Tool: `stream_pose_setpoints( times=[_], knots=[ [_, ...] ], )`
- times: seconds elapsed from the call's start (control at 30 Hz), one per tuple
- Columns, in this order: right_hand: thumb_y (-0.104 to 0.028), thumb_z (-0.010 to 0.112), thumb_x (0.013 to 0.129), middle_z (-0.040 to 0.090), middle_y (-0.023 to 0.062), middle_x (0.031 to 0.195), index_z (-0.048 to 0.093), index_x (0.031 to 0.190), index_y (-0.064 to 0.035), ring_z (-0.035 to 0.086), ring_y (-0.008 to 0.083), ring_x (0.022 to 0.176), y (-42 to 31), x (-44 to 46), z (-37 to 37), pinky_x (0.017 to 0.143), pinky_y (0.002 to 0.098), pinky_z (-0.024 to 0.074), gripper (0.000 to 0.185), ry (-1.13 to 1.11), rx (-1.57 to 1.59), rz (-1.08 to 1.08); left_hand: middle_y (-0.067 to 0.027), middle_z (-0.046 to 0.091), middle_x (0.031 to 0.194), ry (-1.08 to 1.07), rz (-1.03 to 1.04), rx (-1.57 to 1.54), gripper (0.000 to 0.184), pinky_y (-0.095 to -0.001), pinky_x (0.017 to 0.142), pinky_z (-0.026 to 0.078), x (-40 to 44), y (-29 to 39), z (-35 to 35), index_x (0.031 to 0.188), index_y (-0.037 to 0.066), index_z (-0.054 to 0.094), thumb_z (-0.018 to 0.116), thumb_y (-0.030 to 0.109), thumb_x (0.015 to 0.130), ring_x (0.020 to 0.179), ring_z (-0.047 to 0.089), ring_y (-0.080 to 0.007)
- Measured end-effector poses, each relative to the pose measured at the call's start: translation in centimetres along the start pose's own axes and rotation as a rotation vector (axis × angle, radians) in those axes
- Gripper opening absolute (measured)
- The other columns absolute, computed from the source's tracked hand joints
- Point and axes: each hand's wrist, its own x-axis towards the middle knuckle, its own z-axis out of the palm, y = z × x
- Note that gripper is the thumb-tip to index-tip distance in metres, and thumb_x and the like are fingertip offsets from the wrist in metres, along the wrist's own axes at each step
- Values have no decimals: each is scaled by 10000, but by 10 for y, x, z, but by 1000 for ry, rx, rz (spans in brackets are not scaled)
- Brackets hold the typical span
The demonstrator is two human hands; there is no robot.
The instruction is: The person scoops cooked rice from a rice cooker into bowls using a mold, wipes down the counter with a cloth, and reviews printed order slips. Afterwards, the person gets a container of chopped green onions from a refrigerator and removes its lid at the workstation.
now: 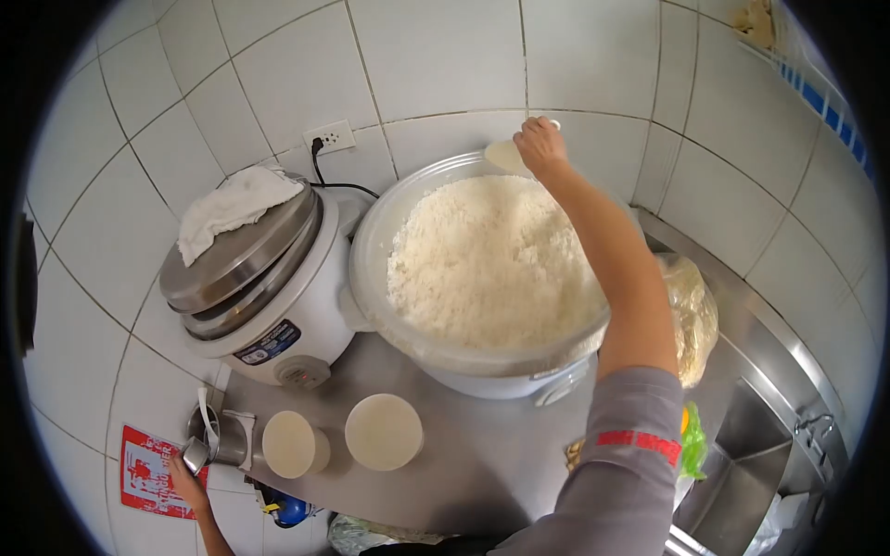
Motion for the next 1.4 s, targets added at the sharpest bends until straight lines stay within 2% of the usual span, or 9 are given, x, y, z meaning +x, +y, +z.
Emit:
stream_pose_setpoints(
  times=[0.27, 0.37, 0.57, 0.63, 0.7, 0.9, 1.0, 1.17, 1.4],
  knots=[
    [-168, 542, 759, 588, 9, 772, 619, 710, -148, 493, 166, 905, 10, -15, 38, 810, 325, 331, 94, -168, 437, -92, -168, 502, 1047, 209, -409, -174, 381, -385, 871, 371, -89, 23, -28, 1088, -4, 459, 467, -77, 715, 1018, 461, -348],
    [-162, 531, 772, 594, 15, 756, 631, 728, -156, 491, 174, 865, 18, -32, 37, 795, 334, 330, 110, -157, 573, -59, -187, 504, 1151, 119, -467, -170, 367, -404, 917, 362, -101, 60, -63, 1181, 13, 455, 457, 145, 838, 1067, 468, -352],
    [-231, 555, 784, 623, 4, 804, 654, 807, -146, 506, 175, 874, 25, -38, -7, 799, 347, 323, 132, -267, 597, -220, -170, 495, 1092, 269, -491, -119, 415, -376, 884, 358, -110, 28, -23, 1151, -6, 435, 407, -89, 744, 1039, 463, -333],
    [-234, 570, 778, 626, 4, 821, 652, 810, -140, 513, 179, 884, 32, -37, -40, 806, 352, 319, 128, -332, 653, -287, -153, 504, 1078, 308, -527, -53, 367, -371, 867, 370, -104, 14, -13, 1128, 3, 447, 448, -55, 766, 1027, 474, -320],
    [-304, 662, 693, 629, 29, 853, 650, 806, -125, 521, 195, 896, 42, -28, -58, 824, 366, 311, 213, -236, 717, -126, -141, 508, 1076, 295, -570, -42, 343, -368, 856, 377, -100, 9, -18, 1118, 7, 451, 471, -33, 778, 1022, 481, -312],
    [-437, 743, 548, 623, 89, 848, 639, 886, -82, 516, 235, 916, 43, 2, -67, 833, 383, 322, 501, -728, 689, 160, -155, 510, 1071, 288, -612, -32, 334, -373, 851, 381, -120, -22, -18, 1117, -3, 449, 471, -32, 785, 1013, 484, -318],
    [-538, 699, 575, 622, 75, 917, 624, 932, -91, 508, 259, 980, 26, -2, -58, 840, 413, 337, 577, -541, 465, 114, -166, 512, 1058, 268, -651, 41, 329, -370, 855, 381, -136, -34, -21, 1111, -13, 452, 474, -36, 784, 997, 490, -320],
    [-401, 603, 742, 636, 33, 854, 646, 904, -141, 487, 235, 1001, -2, 20, -13, 855, 399, 324, 310, -280, 332, 12, -181, 505, 1071, 263, -656, -2, 330, -377, 852, 385, -136, -46, -14, 1132, -13, 439, 434, -40, 804, 986, 495, -328],
    [-345, 595, 752, 638, 5, 806, 657, 840, -158, 483, 193, 926, -31, 16, 5, 832, 377, 307, 215, -271, 450, -130, -177, 499, 1096, 268, -669, -71, 373, -374, 860, 381, -114, -25, -18, 1136, -14, 432, 450, -84, 770, 1015, 487, -321]
  ],
)
